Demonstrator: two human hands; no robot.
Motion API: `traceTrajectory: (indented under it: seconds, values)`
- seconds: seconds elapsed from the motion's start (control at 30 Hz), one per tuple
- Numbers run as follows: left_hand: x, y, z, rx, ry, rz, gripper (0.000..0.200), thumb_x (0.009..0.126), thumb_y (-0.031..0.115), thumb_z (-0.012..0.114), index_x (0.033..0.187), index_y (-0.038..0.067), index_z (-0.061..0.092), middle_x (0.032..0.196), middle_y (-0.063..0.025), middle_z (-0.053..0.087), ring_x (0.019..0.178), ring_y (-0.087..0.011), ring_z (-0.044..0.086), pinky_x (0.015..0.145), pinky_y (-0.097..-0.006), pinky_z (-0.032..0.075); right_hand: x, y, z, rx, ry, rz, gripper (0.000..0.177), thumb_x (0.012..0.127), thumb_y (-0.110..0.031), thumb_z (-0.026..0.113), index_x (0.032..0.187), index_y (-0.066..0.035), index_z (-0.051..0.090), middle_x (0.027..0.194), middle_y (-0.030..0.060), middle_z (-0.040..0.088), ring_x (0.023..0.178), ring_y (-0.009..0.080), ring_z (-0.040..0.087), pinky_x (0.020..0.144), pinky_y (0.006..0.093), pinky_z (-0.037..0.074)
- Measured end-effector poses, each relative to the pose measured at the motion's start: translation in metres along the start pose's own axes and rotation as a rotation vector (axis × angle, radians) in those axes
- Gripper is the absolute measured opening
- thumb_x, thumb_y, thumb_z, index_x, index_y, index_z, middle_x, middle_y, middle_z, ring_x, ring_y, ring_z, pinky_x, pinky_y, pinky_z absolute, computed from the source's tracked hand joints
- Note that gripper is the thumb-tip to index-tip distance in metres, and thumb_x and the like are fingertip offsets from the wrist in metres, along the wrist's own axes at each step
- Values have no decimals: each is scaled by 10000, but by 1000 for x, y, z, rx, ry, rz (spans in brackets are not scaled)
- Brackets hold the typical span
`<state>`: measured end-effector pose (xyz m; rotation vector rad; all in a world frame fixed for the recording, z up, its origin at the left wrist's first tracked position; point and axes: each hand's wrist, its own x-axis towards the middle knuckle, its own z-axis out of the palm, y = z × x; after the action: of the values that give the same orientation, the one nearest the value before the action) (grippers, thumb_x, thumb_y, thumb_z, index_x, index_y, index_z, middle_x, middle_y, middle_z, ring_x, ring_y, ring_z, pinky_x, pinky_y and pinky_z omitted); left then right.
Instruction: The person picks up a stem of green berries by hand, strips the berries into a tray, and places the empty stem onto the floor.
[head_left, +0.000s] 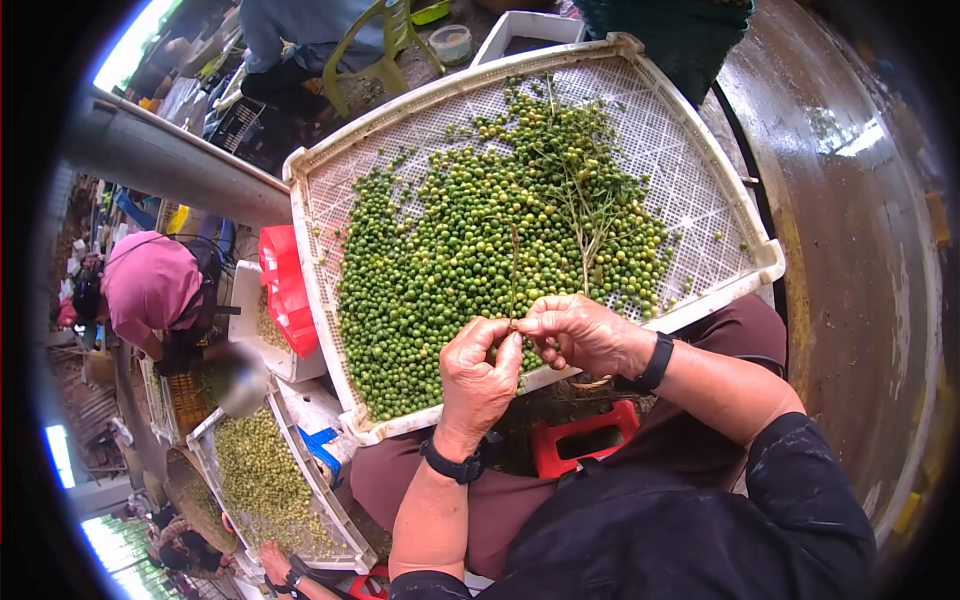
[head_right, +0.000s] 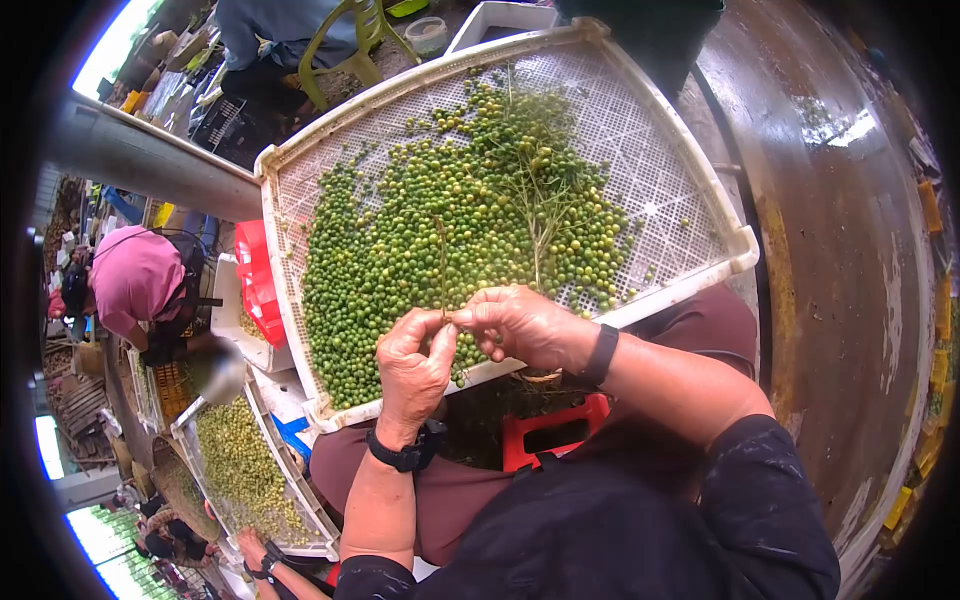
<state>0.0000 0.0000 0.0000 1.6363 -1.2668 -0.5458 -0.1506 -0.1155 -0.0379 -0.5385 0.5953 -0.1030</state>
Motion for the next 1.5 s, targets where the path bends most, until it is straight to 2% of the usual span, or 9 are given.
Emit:
traceTrajectory:
  seconds: [0.27,0.3,0.37,0.47,0.63,0.8,1.03,1.13,1.5]
  values:
    - [3,-4,0,-13,3,-17,62,871,-24,704,924,-1,681,796,-100,658,653,-195,624,590,-309,486,1,-4,7,11,11,-50,227,961,-283,712,912,-74,636,800,5,604,617,101,566,505,242,444]
    - [0,-6,2,-86,-25,-74,123,904,-11,679,1009,17,738,864,-71,709,751,-151,665,667,-279,517,1,-3,8,-12,14,-63,232,963,-287,709,912,-73,636,802,10,605,617,100,566,504,243,445]
    - [0,-2,2,47,-31,77,126,924,81,696,1030,55,759,905,-109,729,809,-217,702,724,-355,556,-3,-1,5,-116,26,-77,198,982,-259,672,924,-74,635,760,2,591,602,85,549,490,239,417]
    - [-1,-15,6,-69,58,176,140,898,137,710,993,39,737,874,-133,682,790,-302,668,701,-378,532,-5,-4,9,-125,93,-94,221,960,-316,666,1002,-102,632,725,-35,551,574,68,503,494,216,397]
    - [-7,-15,9,-188,35,-5,101,869,133,695,909,46,727,830,-124,655,753,-309,665,679,-394,526,-3,13,-7,78,168,-52,195,914,-259,748,1026,-133,650,820,-45,621,685,60,586,554,194,452]
    - [-6,-10,0,-281,-10,-50,119,860,146,675,878,33,708,811,-135,643,758,-336,661,681,-426,520,-4,11,-11,39,98,-73,152,940,-257,727,1002,-138,656,772,-34,634,577,83,578,457,211,443]
    - [-16,-21,6,-55,59,0,158,835,175,670,793,23,655,811,-164,637,782,-385,641,690,-477,503,-1,17,1,65,145,-50,135,964,-244,700,1029,-130,669,842,-36,680,661,52,619,492,169,482]
    - [-13,-22,5,-119,31,-20,166,799,160,708,780,6,649,800,-167,633,775,-372,647,686,-472,501,4,17,-9,107,161,-54,191,970,-236,688,1119,-116,683,919,-39,701,678,44,617,512,158,487]
    - [-8,-20,7,-97,27,34,138,811,147,698,750,32,654,763,-135,607,746,-338,636,664,-454,496,12,26,-57,137,82,-72,148,988,-233,670,1099,-136,670,873,-37,689,654,33,594,508,146,456]
